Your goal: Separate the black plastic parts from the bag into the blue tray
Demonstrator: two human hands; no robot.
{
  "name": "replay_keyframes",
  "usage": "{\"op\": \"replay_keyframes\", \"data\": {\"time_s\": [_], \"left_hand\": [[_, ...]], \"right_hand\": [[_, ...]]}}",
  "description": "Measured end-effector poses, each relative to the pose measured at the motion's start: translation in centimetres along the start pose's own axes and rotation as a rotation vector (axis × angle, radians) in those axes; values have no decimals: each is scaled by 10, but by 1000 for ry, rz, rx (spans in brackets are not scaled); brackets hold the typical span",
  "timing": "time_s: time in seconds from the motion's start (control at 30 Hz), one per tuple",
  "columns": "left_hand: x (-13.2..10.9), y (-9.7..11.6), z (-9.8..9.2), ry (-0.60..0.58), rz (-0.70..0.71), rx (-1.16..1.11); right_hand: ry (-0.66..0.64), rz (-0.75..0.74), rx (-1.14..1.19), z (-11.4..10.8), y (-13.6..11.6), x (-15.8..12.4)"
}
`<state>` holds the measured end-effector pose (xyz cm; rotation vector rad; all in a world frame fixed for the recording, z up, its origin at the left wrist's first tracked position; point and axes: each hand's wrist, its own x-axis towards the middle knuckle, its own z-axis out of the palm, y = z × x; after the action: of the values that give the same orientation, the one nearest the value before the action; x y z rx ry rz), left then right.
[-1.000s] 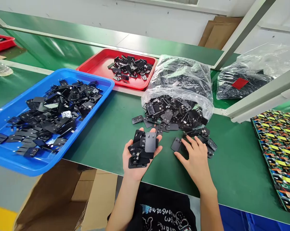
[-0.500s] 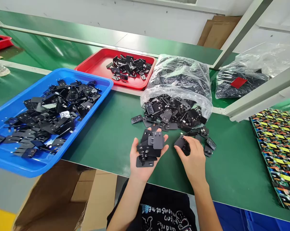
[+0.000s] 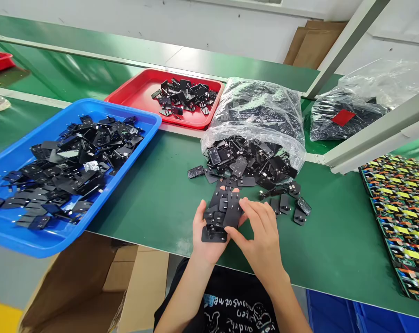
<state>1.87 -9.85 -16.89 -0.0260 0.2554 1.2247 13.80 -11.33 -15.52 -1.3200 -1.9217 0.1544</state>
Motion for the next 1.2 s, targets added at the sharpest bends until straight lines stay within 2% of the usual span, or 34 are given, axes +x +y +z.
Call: {"op": "replay_keyframes", "data": {"time_s": [0.17, 0.23, 0.33, 0.47, 0.6, 0.73, 0.83, 0.93, 1.0, 1.07, 1.13, 1.2], "left_hand": [[-1, 4, -3, -32, -27, -17], [-2, 6, -2, -20, -19, -26], [-4, 9, 0, -1, 46, -33], [-4, 13, 2, 11, 115, -24], [-5, 14, 2, 14, 123, -7], [-6, 13, 4, 21, 126, -5], [-6, 11, 5, 34, 123, -22], [-5, 8, 4, 41, 91, -39], [-4, 6, 3, 33, 55, -38], [-5, 3, 1, 16, 16, -31], [-6, 2, 0, -2, -19, -22], [-9, 1, 0, -6, -50, -13]], "right_hand": [[31, 44, 26, -15, 16, -4], [46, 97, -47, -23, 30, -8], [-22, 171, -223, -30, 58, -20], [-118, 227, -347, -31, 84, -37], [-91, 223, -358, -28, 91, -44], [-23, 216, -318, -28, 87, -40], [77, 208, -223, -33, 75, -31], [121, 68, -36, -41, 51, -18], [55, -103, 53, -45, 34, -8], [-65, -260, 67, -45, 20, 1], [-175, -348, 35, -43, 11, 7], [-227, -369, 2, -39, 8, 10]]}}
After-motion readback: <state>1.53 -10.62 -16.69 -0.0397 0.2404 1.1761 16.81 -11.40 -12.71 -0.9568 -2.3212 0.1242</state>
